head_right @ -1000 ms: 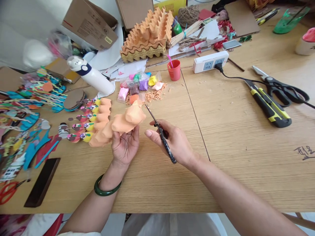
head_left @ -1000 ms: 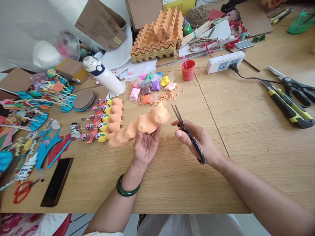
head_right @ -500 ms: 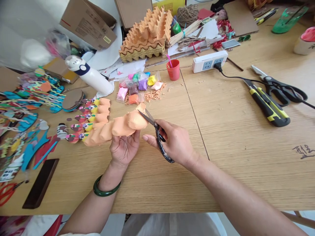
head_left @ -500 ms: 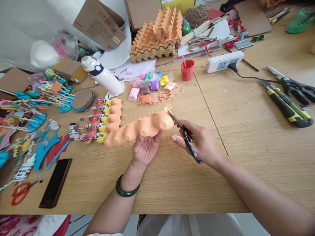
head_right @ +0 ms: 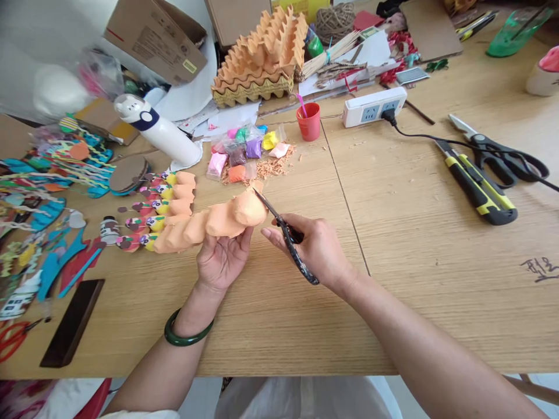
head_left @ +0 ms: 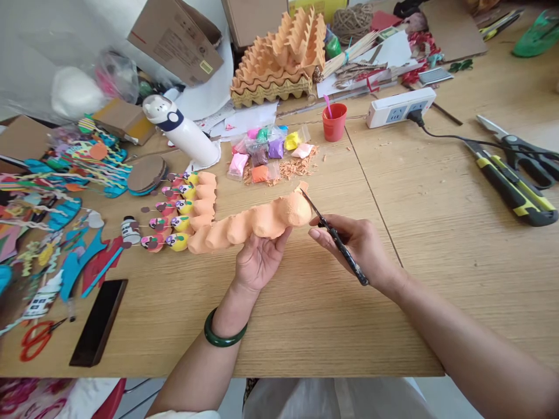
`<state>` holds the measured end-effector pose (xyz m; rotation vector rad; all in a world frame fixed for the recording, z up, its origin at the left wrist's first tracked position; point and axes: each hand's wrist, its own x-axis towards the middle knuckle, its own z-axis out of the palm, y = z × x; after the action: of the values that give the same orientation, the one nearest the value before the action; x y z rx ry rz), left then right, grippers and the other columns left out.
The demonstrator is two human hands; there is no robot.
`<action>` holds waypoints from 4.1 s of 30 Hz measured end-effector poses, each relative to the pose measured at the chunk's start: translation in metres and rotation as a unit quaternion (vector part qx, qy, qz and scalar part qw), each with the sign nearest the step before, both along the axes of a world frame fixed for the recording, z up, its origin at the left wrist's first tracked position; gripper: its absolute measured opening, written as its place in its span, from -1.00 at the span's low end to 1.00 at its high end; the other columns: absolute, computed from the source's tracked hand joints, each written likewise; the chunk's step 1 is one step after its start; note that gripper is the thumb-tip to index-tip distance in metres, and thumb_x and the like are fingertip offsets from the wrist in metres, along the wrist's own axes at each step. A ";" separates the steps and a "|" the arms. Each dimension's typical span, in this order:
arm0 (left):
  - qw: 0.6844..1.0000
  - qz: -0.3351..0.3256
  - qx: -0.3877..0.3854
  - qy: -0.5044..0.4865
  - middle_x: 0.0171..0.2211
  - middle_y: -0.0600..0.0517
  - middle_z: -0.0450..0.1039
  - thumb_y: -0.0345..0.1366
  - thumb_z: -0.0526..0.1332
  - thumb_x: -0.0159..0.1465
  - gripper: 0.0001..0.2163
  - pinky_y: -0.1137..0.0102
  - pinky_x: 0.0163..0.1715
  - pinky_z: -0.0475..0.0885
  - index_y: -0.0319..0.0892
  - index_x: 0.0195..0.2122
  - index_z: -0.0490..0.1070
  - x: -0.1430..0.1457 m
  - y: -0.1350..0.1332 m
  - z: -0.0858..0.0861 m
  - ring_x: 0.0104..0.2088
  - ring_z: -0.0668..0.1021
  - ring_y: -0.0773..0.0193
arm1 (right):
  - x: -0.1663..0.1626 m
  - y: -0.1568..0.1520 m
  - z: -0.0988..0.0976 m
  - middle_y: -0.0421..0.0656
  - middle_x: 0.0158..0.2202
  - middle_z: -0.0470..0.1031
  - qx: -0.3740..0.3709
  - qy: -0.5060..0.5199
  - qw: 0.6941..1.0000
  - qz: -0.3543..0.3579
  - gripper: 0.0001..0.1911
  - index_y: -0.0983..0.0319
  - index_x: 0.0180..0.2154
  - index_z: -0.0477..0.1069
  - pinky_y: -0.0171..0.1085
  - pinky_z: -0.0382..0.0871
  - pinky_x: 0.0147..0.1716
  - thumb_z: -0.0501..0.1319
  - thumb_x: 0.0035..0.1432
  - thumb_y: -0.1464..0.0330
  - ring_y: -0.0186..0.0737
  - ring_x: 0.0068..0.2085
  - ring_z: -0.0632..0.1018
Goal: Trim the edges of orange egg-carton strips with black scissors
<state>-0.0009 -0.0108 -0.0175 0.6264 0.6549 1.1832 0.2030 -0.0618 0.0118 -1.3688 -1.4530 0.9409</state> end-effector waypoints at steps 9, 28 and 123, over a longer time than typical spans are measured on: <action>0.999 -0.017 -0.029 -0.032 0.21 -0.05 0.55 -0.14 0.47 0.21 -0.60 0.02 0.46 0.25 -0.11 0.05 0.57 0.011 -0.005 0.002 0.46 0.28 -0.03 | -0.002 0.004 -0.006 -0.29 -0.55 0.12 -0.033 -0.010 0.997 -0.067 -0.36 0.29 -0.40 0.49 -0.32 0.02 -0.50 0.23 0.23 -0.20 -0.40 -0.49 0.14; 0.998 0.053 -0.036 0.028 0.12 -0.05 0.61 -0.04 0.51 0.14 -0.55 0.36 0.01 0.63 -0.10 0.00 0.57 0.014 -0.008 0.003 0.21 0.59 0.05 | 0.005 0.003 0.005 -0.26 -0.45 0.29 -0.070 -0.001 0.995 0.075 -0.31 0.24 0.03 0.53 -0.29 0.19 -0.41 0.29 0.18 -0.20 -0.30 -0.41 0.32; 0.993 0.004 -0.016 0.121 -0.31 0.01 0.66 0.09 0.41 0.16 -0.56 0.52 -0.70 0.40 -0.18 -0.16 0.56 -0.002 0.014 0.005 -0.50 0.59 0.32 | -0.001 0.001 0.002 -0.25 -0.42 0.22 -0.086 0.079 0.977 0.181 -0.35 0.30 -0.14 0.47 -0.29 0.11 -0.42 0.20 0.26 -0.19 -0.34 -0.41 0.25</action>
<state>-0.0027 0.0032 -0.0122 0.7481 0.8797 1.1106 0.2016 -0.0610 0.0135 -1.1365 -1.5540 1.4051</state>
